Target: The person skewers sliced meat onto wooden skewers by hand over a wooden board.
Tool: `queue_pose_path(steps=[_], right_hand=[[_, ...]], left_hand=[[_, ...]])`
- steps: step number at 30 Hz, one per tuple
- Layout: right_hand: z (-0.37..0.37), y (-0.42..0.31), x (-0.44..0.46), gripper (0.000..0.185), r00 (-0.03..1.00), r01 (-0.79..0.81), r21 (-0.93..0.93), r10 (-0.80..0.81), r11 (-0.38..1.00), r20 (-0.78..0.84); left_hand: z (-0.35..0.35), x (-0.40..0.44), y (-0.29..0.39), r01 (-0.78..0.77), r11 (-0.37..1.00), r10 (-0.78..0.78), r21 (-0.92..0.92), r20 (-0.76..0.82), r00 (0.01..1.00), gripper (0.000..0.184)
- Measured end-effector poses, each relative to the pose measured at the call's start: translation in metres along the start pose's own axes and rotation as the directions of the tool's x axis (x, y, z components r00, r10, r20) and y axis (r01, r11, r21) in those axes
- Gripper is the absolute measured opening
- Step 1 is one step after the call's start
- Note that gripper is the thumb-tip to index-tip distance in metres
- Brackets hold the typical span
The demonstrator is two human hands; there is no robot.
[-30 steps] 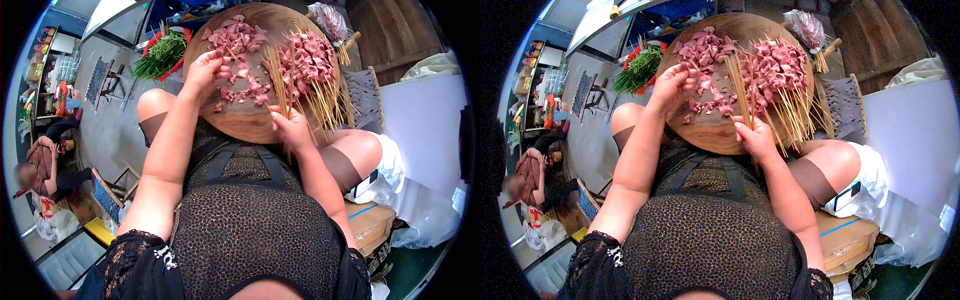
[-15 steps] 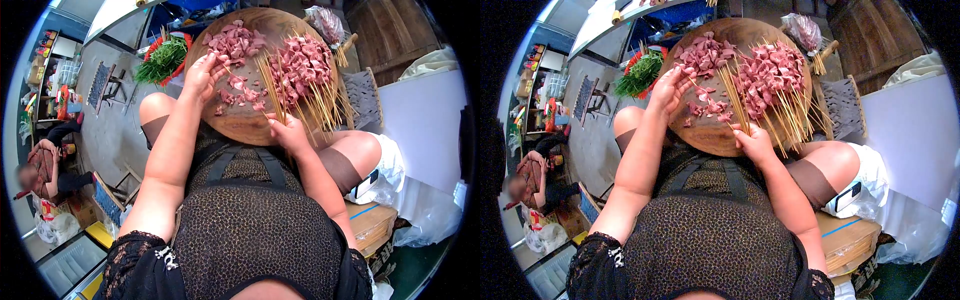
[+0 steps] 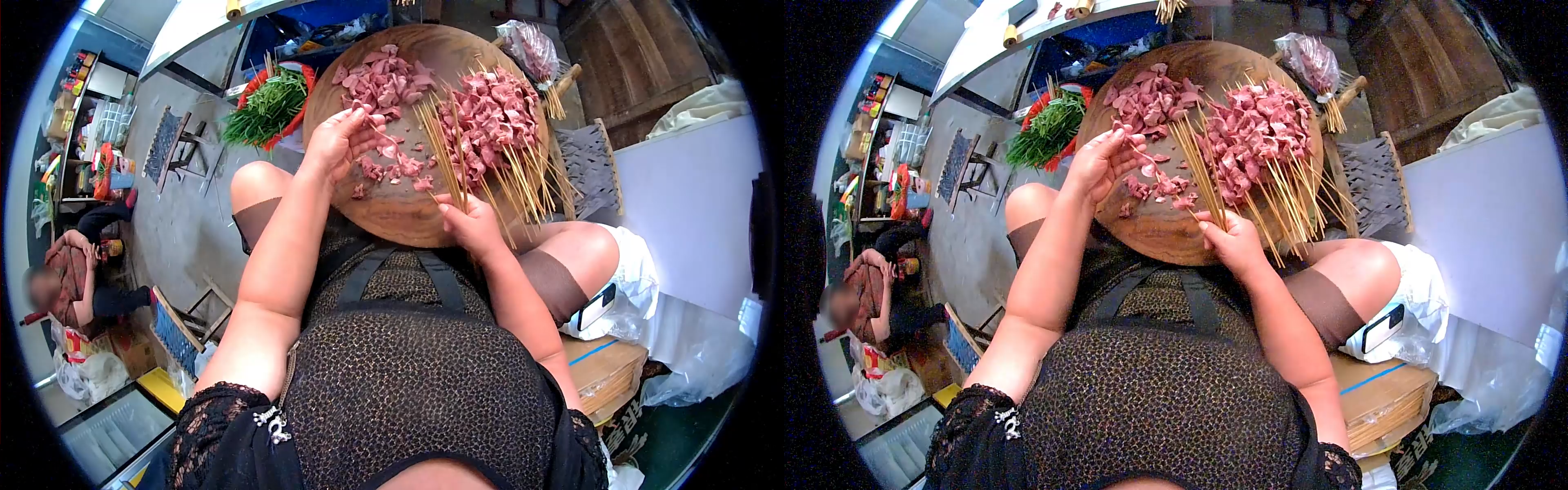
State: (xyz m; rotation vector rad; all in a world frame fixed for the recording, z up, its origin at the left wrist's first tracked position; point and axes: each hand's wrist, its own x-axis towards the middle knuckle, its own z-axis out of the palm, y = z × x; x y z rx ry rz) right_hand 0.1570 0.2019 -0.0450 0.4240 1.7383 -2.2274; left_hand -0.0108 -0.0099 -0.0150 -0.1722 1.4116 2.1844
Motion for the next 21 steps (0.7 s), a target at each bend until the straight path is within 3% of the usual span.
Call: queue_pose_path(steps=[10, 15, 17, 21], right_hand=[[0.005, 0.004, 0.005, 0.019, 1.0, 0.023, 0.093, -0.021, 0.995, -0.022], [0.005, -0.007, 0.0, 0.021, 0.997, -0.071, 0.19, 0.073, 0.979, -0.004], [0.004, -0.006, 0.0, 0.022, 0.996, -0.085, 0.2, 0.085, 0.976, 0.008], [0.01, -0.005, 0.001, 0.022, 0.997, -0.079, 0.217, 0.082, 0.973, -0.005]], left_hand=[[0.016, -0.009, -0.005, 0.045, 0.999, -0.043, -0.017, 0.1, 0.994, 0.024], [0.029, -0.01, -0.007, 0.028, 0.997, -0.021, -0.076, 0.083, 0.996, 0.026], [0.03, -0.003, -0.017, 0.062, 0.949, 0.009, -0.308, 0.223, 0.975, 0.028], [0.037, 0.007, -0.036, -0.077, 0.905, 0.165, -0.417, 0.181, 0.97, 0.024]])
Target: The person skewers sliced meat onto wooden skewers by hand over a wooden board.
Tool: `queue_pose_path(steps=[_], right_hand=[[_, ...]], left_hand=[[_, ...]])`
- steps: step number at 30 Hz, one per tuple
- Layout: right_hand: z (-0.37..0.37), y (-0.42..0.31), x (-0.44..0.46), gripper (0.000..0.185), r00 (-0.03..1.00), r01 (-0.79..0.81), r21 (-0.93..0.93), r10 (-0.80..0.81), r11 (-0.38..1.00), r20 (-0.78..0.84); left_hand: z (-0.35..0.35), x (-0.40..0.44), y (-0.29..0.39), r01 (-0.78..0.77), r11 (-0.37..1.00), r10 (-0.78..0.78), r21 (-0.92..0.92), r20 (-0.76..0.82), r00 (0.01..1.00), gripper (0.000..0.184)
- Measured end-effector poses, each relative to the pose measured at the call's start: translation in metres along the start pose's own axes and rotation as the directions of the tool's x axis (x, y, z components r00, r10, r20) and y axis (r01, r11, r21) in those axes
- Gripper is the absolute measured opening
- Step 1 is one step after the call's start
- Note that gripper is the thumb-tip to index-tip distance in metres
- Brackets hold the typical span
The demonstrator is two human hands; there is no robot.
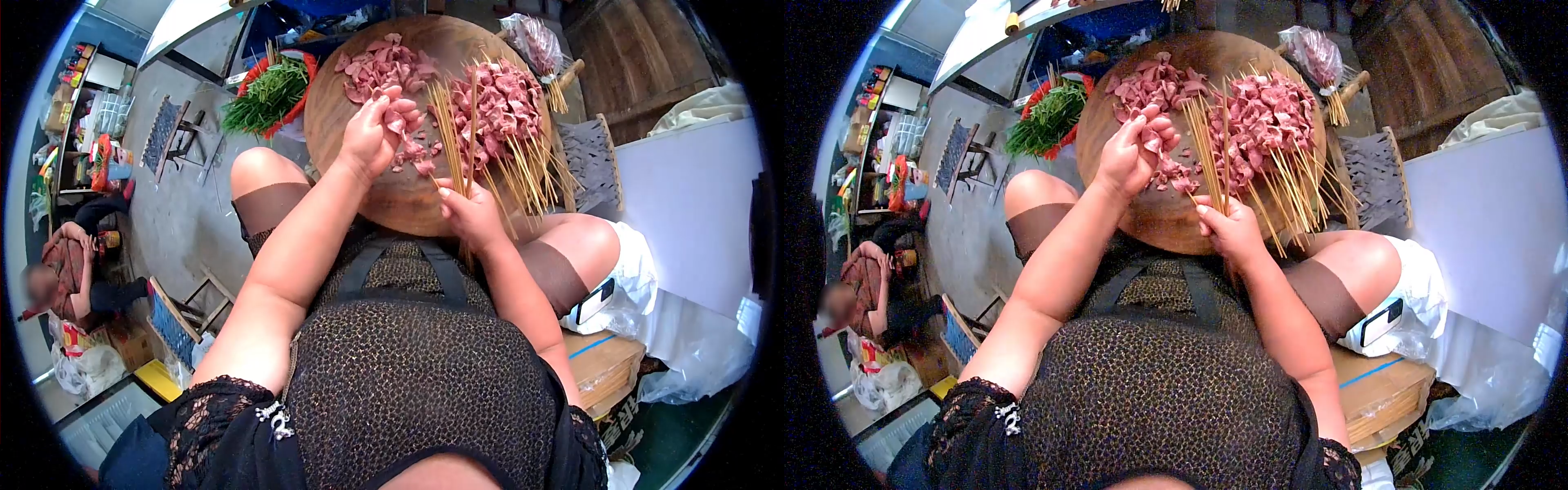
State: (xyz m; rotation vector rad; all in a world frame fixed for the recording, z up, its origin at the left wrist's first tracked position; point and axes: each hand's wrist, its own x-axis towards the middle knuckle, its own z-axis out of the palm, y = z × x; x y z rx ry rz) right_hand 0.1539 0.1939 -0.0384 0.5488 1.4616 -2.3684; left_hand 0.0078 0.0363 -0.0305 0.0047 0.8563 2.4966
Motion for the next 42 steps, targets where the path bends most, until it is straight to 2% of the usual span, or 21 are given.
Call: queue_pose_path(steps=[1, 8, 10, 14, 17, 21, 24, 26, 27, 28, 30, 31, 32, 34, 36, 37, 38, 39, 40, 41, 42], right_hand=[[0.002, -0.002, -0.002, 0.022, 1.0, 0.005, 0.009, -0.005, 1.0, -0.008], [0.004, 0.002, 0.005, 0.02, 0.999, 0.05, -0.012, -0.05, 0.999, -0.001], [0.005, -0.001, 0.005, 0.02, 0.999, 0.05, -0.017, -0.05, 0.999, -0.018], [0.006, 0.001, 0.006, 0.02, 0.997, 0.071, -0.04, -0.073, 0.997, -0.03], [0.006, 0.006, 0.007, 0.02, 0.996, 0.075, -0.042, -0.077, 0.996, -0.041], [0.01, 0.006, 0.005, 0.02, 0.992, 0.114, -0.055, -0.117, 0.992, -0.044], [0.013, 0.002, 0.0, 0.02, 0.991, 0.109, -0.04, -0.111, 0.993, -0.07], [0.012, -0.002, -0.001, 0.02, 0.991, 0.099, -0.041, -0.103, 0.994, -0.087], [0.008, -0.003, -0.001, 0.02, 0.985, 0.139, -0.015, -0.14, 0.99, -0.105], [0.003, -0.005, -0.003, 0.019, 0.976, 0.181, 0.009, -0.178, 0.983, -0.127], [-0.008, -0.012, -0.007, 0.019, 0.962, 0.236, -0.005, -0.234, 0.972, -0.137], [-0.011, -0.023, -0.015, 0.019, 0.965, 0.213, -0.042, -0.217, 0.976, -0.147], [-0.013, -0.033, -0.022, 0.019, 0.968, 0.185, -0.077, -0.195, 0.98, -0.158], [-0.024, -0.038, -0.026, 0.021, 0.951, 0.183, -0.217, -0.229, 0.959, -0.209], [-0.039, -0.033, -0.023, 0.022, 0.905, 0.096, -0.524, -0.294, 0.846, -0.309], [-0.041, -0.032, -0.022, 0.024, 0.916, 0.047, -0.518, -0.243, 0.854, -0.318], [-0.037, -0.031, -0.023, 0.024, 0.92, 0.045, -0.515, -0.237, 0.856, -0.313], [-0.031, -0.032, -0.024, 0.025, 0.919, 0.035, -0.45, -0.205, 0.892, -0.336], [-0.028, -0.031, -0.026, 0.025, 0.918, 0.021, -0.382, -0.169, 0.924, -0.359], [-0.032, -0.025, -0.025, 0.025, 0.911, 0.086, -0.374, -0.225, 0.923, -0.345], [-0.036, -0.024, -0.027, 0.025, 0.912, 0.084, -0.374, -0.222, 0.923, -0.344]], left_hand=[[0.005, -0.002, -0.002, -0.003, 1.0, 0.005, 0.027, -0.068, 0.998, 0.023], [0.007, -0.004, -0.01, 0.042, 0.999, -0.04, 0.022, -0.09, 0.995, 0.024], [0.022, -0.009, -0.006, 0.042, 0.996, -0.025, 0.08, -0.195, 0.981, 0.025], [0.029, -0.013, -0.014, 0.082, 0.996, -0.076, 0.024, -0.186, 0.98, 0.025], [0.02, -0.013, -0.025, 0.097, 0.992, -0.085, 0.084, -0.13, 0.988, 0.024], [0.023, -0.013, -0.029, 0.092, 0.996, -0.093, -0.016, -0.079, 0.993, 0.028], [0.03, -0.015, -0.031, 0.126, 0.992, -0.125, 0.011, -0.071, 0.99, 0.035], [0.036, -0.014, -0.03, 0.185, 0.982, -0.186, -0.046, -0.024, 0.982, 0.045], [0.035, -0.011, -0.024, 0.208, 0.978, -0.205, -0.034, 0.074, 0.976, 0.057], [0.039, -0.013, -0.014, 0.277, 0.958, -0.283, 0.074, 0.085, 0.956, 0.072], [0.028, -0.004, -0.007, 0.139, 0.968, -0.116, 0.207, -0.117, 0.986, 0.083], [0.028, -0.005, 0.004, 0.119, 0.954, -0.097, 0.274, -0.094, 0.991, 0.087], [0.019, -0.003, 0.014, 0.059, 0.958, -0.049, 0.279, -0.042, 0.998, 0.076], [0.004, -0.005, 0.031, -0.029, 0.916, 0.084, 0.399, -0.121, 0.989, 0.057], [-0.02, -0.004, 0.042, -0.037, 0.795, 0.155, 0.606, -0.145, 0.977, 0.038], [-0.032, -0.006, 0.047, 0.022, 0.699, 0.117, 0.715, -0.145, 0.982, 0.028], [-0.042, -0.01, 0.045, 0.026, 0.696, 0.12, 0.718, -0.152, 0.981, 0.028], [-0.046, -0.015, 0.042, 0.009, 0.46, 0.131, 0.888, -0.077, 0.988, 0.026], [-0.05, -0.021, 0.041, -0.017, 0.187, 0.116, 0.982, -0.005, 0.993, 0.024], [-0.054, -0.025, 0.04, -0.085, -0.109, 0.094, 0.99, 0.095, 0.991, 0.025], [-0.046, -0.033, 0.04, -0.155, -0.236, 0.056, 0.959, 0.172, 0.983, 0.025]])
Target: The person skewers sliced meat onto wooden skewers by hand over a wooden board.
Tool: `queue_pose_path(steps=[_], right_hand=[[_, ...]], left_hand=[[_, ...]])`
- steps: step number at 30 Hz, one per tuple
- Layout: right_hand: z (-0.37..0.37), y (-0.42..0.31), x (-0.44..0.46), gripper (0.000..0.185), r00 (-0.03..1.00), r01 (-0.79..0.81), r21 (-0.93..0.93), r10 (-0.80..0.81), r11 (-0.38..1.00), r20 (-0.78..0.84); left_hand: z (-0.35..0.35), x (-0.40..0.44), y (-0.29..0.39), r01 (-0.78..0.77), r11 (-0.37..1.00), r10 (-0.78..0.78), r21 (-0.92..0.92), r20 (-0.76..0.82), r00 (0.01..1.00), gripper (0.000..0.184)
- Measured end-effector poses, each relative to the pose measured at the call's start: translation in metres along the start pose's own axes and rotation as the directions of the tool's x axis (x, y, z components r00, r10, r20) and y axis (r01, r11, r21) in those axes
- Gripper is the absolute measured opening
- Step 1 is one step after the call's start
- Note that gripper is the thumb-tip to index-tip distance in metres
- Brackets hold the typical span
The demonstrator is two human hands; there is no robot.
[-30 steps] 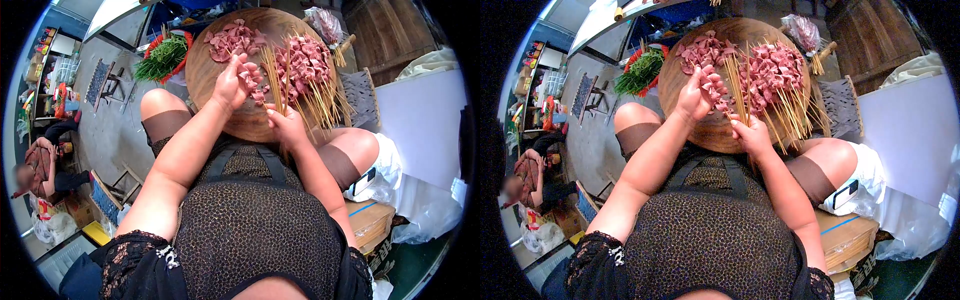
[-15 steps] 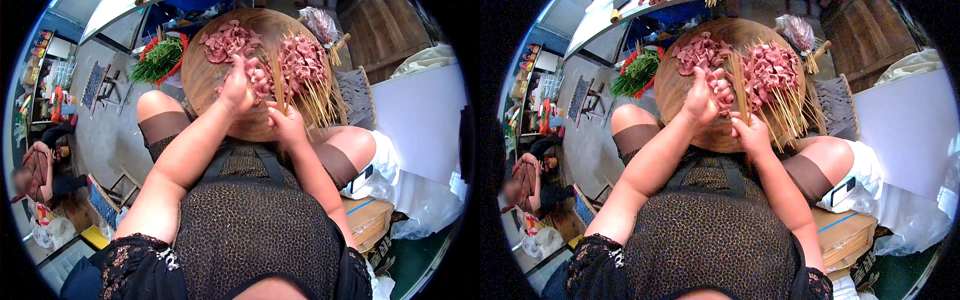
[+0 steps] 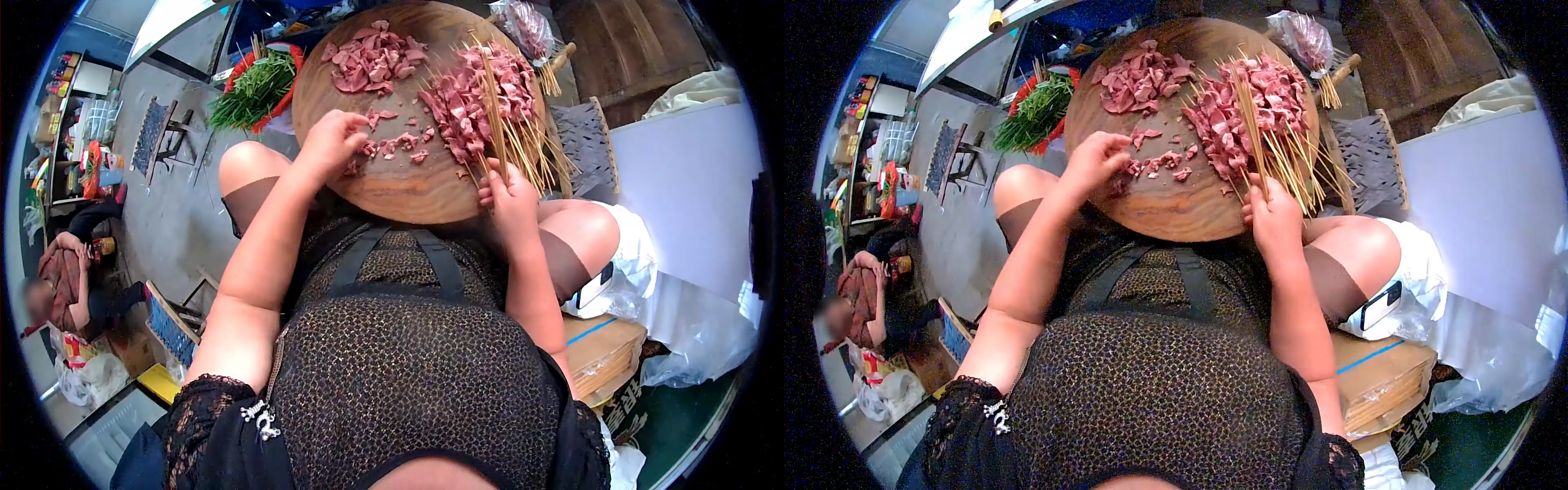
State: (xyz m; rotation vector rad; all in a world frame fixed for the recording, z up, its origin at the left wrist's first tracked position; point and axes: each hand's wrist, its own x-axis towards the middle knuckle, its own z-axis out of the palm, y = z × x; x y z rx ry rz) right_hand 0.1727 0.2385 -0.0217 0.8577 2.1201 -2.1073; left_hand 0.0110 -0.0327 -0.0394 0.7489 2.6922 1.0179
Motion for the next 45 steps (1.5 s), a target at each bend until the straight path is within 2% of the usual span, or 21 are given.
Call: queue_pose_path(steps=[2, 7, 9, 11, 12, 15, 16, 18, 20, 21, 22, 24, 26, 31, 32, 35, 36, 39, 40, 41, 45], right_hand=[[-0.01, 0.004, -0.005, 0.023, 0.935, 0.307, -0.411, -0.353, 0.858, -0.038], [-0.021, 0.012, -0.034, 0.021, 0.843, 0.459, -0.397, -0.53, 0.795, -0.087], [-0.022, 0.01, -0.048, 0.02, 0.893, 0.373, -0.371, -0.438, 0.85, -0.106], [-0.02, 0.01, -0.056, 0.02, 0.952, 0.233, -0.254, -0.274, 0.939, -0.137], [-0.019, 0.01, -0.058, 0.02, 0.951, 0.233, -0.257, -0.274, 0.938, -0.139], [-0.016, 0.007, -0.059, 0.018, 0.928, 0.327, -0.215, -0.355, 0.92, -0.11], [-0.012, 0.002, -0.059, 0.018, 0.945, 0.309, -0.085, -0.315, 0.947, -0.082], [-0.003, -0.01, -0.057, 0.018, 0.958, 0.283, 0.034, -0.281, 0.959, -0.054], [0.007, -0.024, -0.052, 0.018, 0.985, 0.153, -0.336, -0.17, 0.929, -0.022], [0.01, -0.018, -0.044, 0.02, 0.949, 0.304, -0.486, -0.305, 0.819, 0.08], [0.012, -0.012, -0.035, 0.023, 0.944, 0.327, -0.58, -0.293, 0.746, 0.155], [0.028, -0.001, -0.026, 0.027, 0.922, 0.348, -0.724, -0.357, 0.595, 0.149], [0.04, 0.01, -0.022, 0.029, 0.91, 0.347, -0.801, -0.381, 0.488, 0.162], [0.036, 0.023, -0.012, 0.019, 0.854, 0.408, -0.81, -0.49, 0.421, 0.175], [0.034, 0.021, -0.016, 0.019, 0.855, 0.4, -0.817, -0.491, 0.416, 0.168], [0.028, -0.005, -0.029, 0.011, 0.887, 0.319, -0.722, -0.462, 0.614, -0.001], [0.022, -0.016, -0.029, 0.012, 0.808, 0.402, -0.751, -0.589, 0.523, 0.023], [0.001, -0.059, -0.021, 0.014, 0.763, 0.368, -0.758, -0.641, 0.539, -0.085], [-0.003, -0.078, -0.016, 0.015, 0.796, 0.303, -0.76, -0.591, 0.575, -0.131], [-0.011, -0.086, -0.005, 0.015, 0.765, 0.34, -0.795, -0.64, 0.503, -0.078], [-0.039, -0.073, 0.033, 0.018, 0.888, 0.239, -0.844, -0.459, 0.48, -0.01]], left_hand=[[-0.001, -0.007, 0.002, -0.117, 0.977, 0.093, 0.178, 0.14, 0.986, 0.023], [-0.014, -0.009, 0.007, -0.035, 0.964, -0.042, 0.265, 0.281, 0.959, 0.021], [-0.018, -0.007, 0.009, -0.006, 0.95, -0.092, 0.313, 0.298, 0.95, 0.021], [-0.021, -0.002, 0.0, -0.191, 0.924, 0.107, 0.33, 0.256, 0.961, 0.022], [-0.024, 0.004, 0.002, -0.193, 0.925, 0.11, 0.326, 0.256, 0.96, 0.022], [-0.038, 0.031, 0.017, 0.028, 0.999, -0.032, 0.019, 0.26, 0.965, 0.021], [-0.042, 0.039, 0.022, 0.186, 0.97, -0.131, -0.158, 0.306, 0.943, 0.015], [-0.045, 0.057, 0.024, 0.234, 0.87, -0.101, -0.434, 0.309, 0.946, 0.011], [-0.038, 0.07, 0.012, 0.271, 0.704, -0.091, -0.656, 0.295, 0.951, 0.023], [-0.034, 0.072, 0.005, 0.304, 0.592, -0.099, -0.746, 0.307, 0.946, 0.027], [-0.03, 0.075, -0.001, 0.332, 0.468, -0.101, -0.819, 0.323, 0.941, 0.032], [-0.024, 0.075, -0.009, 0.37, 0.288, -0.153, -0.883, 0.339, 0.928, 0.036], [-0.028, 0.076, 0.001, 0.383, 0.282, -0.166, -0.879, 0.349, 0.922, 0.036], [-0.029, 0.089, -0.002, 0.303, 0.295, -0.075, -0.906, 0.294, 0.953, 0.03], [-0.031, 0.092, -0.002, 0.261, 0.267, -0.084, -0.927, 0.248, 0.965, 0.028], [-0.043, 0.1, -0.008, 0.119, 0.136, -0.07, -0.984, 0.11, 0.991, 0.02], [-0.046, 0.102, -0.008, 0.082, 0.107, -0.055, -0.991, 0.077, 0.996, 0.018], [-0.049, 0.1, -0.003, 0.072, 0.084, -0.026, -0.994, 0.07, 0.997, 0.015], [-0.049, 0.1, -0.002, 0.072, 0.083, -0.007, -0.994, 0.072, 0.997, 0.014], [-0.047, 0.1, -0.003, 0.074, 0.09, 0.002, -0.993, 0.075, 0.997, 0.015], [-0.041, 0.098, -0.005, 0.099, 0.059, 0.008, -0.993, 0.1, 0.995, 0.025]])
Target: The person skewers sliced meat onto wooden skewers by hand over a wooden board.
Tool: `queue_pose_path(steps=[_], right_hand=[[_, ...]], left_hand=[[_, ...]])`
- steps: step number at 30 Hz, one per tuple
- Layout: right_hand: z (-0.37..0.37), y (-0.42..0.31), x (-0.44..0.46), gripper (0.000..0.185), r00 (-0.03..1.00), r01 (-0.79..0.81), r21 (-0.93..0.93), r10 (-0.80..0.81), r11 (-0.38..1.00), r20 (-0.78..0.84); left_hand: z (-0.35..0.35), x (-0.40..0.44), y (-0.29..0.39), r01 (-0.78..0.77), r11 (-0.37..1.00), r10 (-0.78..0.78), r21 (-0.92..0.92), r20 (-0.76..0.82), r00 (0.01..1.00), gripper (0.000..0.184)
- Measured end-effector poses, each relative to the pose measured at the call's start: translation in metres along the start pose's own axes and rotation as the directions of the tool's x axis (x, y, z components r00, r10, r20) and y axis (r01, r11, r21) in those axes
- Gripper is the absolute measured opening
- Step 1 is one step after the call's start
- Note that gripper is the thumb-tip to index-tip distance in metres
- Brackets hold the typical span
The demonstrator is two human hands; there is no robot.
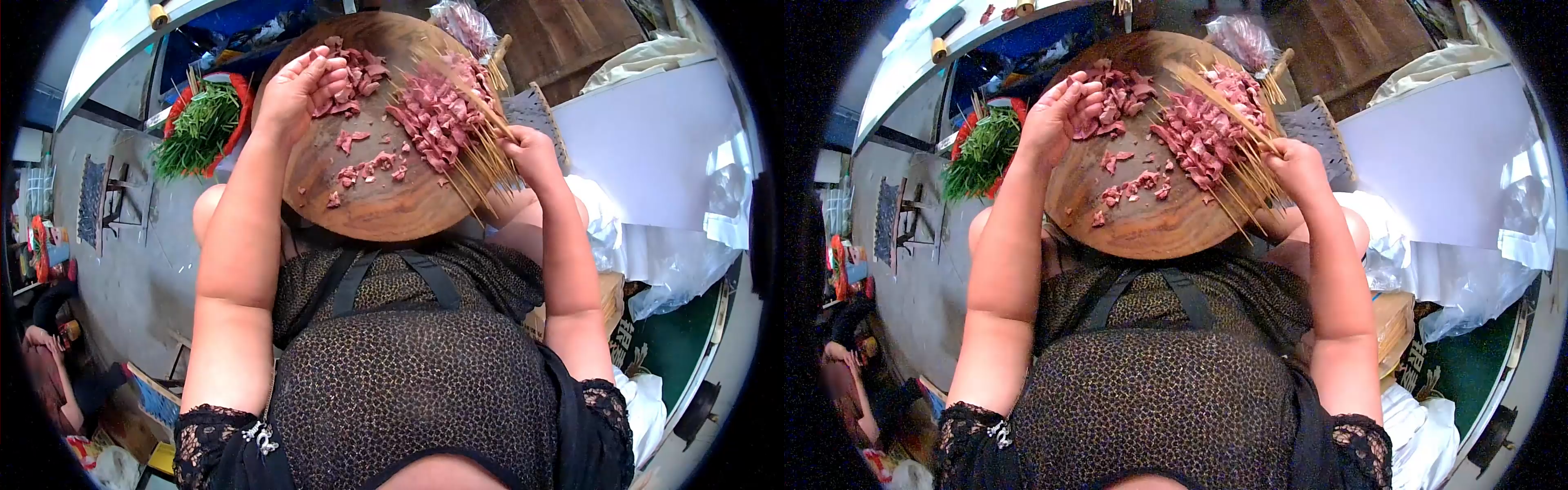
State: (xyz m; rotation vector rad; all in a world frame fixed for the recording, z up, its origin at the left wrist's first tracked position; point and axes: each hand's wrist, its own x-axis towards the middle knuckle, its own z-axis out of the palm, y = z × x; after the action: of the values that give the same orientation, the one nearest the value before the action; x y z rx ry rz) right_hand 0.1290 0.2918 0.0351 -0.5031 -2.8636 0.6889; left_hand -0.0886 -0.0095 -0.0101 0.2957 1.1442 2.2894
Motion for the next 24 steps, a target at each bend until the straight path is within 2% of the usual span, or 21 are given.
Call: queue_pose_path(steps=[3, 5, 6, 7, 9, 11, 13, 14, 19, 21, 23, 24], right_hand=[[0.0, -0.007, 0.002, 0.024, 0.997, 0.037, -0.058, -0.034, 0.998, 0.065], [-0.01, -0.024, -0.007, 0.027, 0.992, -0.085, 0.232, 0.104, 0.969, -0.072], [-0.014, -0.037, -0.015, 0.026, 0.991, -0.11, 0.402, 0.129, 0.909, -0.02], [-0.013, -0.049, -0.024, 0.026, 0.992, -0.109, 0.405, 0.127, 0.908, -0.017], [-0.003, -0.072, -0.042, 0.023, 0.962, -0.27, 0.753, 0.142, 0.6, 0.232], [0.031, -0.082, -0.055, 0.019, 0.952, -0.291, 0.803, 0.07, 0.52, 0.299], [0.041, -0.102, -0.063, 0.02, 0.839, -0.525, 0.728, 0.126, 0.44, 0.529], [0.057, -0.1, -0.065, 0.022, 0.821, -0.552, 0.742, 0.096, 0.379, 0.562], [0.085, -0.099, -0.062, 0.022, 0.779, -0.594, 0.678, 0.098, 0.433, 0.62], [0.086, -0.102, -0.062, 0.021, 0.768, -0.603, 0.663, 0.097, 0.443, 0.633], [0.083, -0.108, -0.065, 0.021, 0.807, -0.581, 0.736, 0.127, 0.347, 0.577], [0.082, -0.109, -0.065, 0.021, 0.828, -0.549, 0.747, 0.12, 0.374, 0.548]], left_hand=[[-0.002, -0.007, 0.003, 0.047, 0.999, -0.046, 0.011, -0.063, 0.997, 0.026], [-0.006, -0.011, 0.005, 0.041, 0.999, -0.041, 0.001, -0.094, 0.995, 0.025], [-0.007, -0.012, 0.006, 0.037, 0.999, -0.038, -0.014, -0.116, 0.992, 0.024], [-0.006, -0.014, 0.008, 0.034, 0.999, -0.037, -0.028, -0.137, 0.99, 0.023], [0.001, -0.018, 0.008, 0.08, 0.995, -0.087, -0.055, -0.124, 0.989, 0.022], [0.004, -0.02, 0.002, 0.108, 0.992, -0.115, -0.066, -0.11, 0.987, 0.022], [0.009, -0.021, -0.005, 0.116, 0.99, -0.126, -0.083, -0.14, 0.982, 0.021], [0.006, -0.02, -0.009, 0.109, 0.987, -0.121, -0.116, -0.106, 0.987, 0.021], [-0.004, -0.019, -0.013, 0.085, 0.993, -0.088, -0.076, -0.029, 0.996, 0.025], [-0.001, -0.02, -0.011, 0.099, 0.983, -0.121, -0.156, -0.136, 0.983, 0.026], [-0.001, -0.019, -0.012, 0.1, 0.984, -0.119, -0.15, -0.126, 0.985, 0.026], [-0.002, -0.018, -0.012, 0.1, 0.986, -0.118, -0.133, -0.132, 0.984, 0.027]])
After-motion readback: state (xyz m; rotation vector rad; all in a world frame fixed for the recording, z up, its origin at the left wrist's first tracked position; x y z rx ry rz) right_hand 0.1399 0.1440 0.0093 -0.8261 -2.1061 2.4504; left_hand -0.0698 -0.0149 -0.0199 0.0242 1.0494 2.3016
